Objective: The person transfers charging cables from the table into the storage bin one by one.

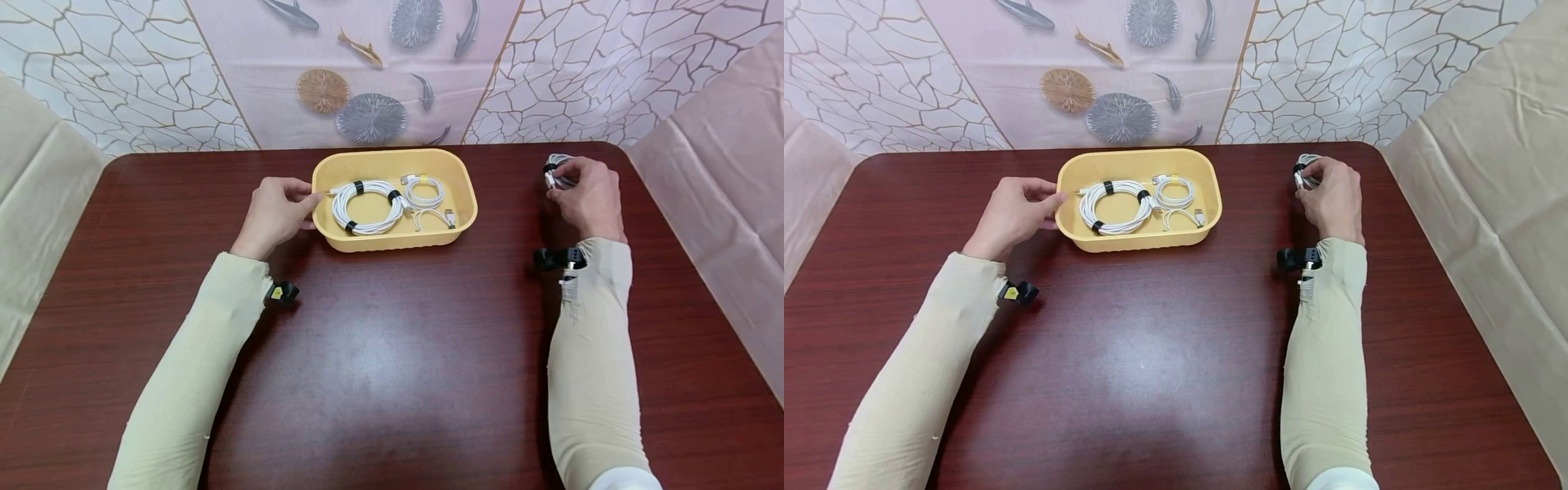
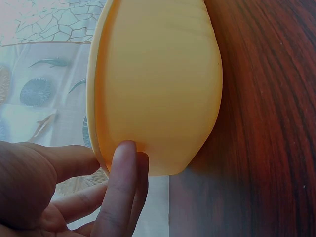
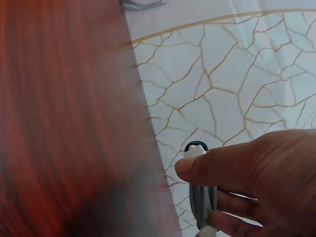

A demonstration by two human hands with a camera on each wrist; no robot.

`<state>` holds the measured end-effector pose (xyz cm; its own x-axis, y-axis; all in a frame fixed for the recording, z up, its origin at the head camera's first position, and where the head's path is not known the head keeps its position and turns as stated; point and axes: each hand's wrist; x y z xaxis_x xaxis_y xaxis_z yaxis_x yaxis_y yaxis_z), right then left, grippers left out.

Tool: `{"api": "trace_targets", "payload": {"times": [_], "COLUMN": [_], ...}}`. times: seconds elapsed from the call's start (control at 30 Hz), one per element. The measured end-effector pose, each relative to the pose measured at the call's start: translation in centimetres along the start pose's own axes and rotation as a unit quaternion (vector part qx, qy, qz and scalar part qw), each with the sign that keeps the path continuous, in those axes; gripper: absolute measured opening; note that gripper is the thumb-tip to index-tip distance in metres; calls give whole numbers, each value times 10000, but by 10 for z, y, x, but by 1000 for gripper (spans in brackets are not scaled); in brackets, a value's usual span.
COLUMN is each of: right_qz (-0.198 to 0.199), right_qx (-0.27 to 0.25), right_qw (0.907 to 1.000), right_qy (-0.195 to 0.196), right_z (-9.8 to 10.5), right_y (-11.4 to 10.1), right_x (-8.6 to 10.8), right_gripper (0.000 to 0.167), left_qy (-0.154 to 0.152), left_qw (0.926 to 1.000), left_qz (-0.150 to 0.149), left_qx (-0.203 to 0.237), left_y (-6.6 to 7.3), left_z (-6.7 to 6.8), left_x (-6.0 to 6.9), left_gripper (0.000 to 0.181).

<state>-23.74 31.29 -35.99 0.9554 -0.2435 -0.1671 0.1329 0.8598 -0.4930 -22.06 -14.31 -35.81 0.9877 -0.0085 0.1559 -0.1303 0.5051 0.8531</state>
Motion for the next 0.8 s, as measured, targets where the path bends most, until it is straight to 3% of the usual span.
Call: {"api": "trace_targets", "payload": {"times": [0.8], "right_qz": [298], "right_qx": [40], "right_qw": [9995], "right_qy": [-23], "right_z": [15], "right_y": [-22], "right_x": [7], "right_gripper": [34], "left_qy": [-23], "left_qw": [10000], "left_qz": [25], "left_qx": [36], "left_y": [1], "left_z": [0], "left_x": [1], "left_gripper": [36]}}
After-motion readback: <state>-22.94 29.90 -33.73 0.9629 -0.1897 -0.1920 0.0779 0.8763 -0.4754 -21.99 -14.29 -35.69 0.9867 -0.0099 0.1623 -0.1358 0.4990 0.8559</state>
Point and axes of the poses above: each hand's wrist, its own x-axis away from the middle knuckle, its own z-axis out of the back of the hand, y = z × x, and after that the axes turned 3 degrees about y, right-handed
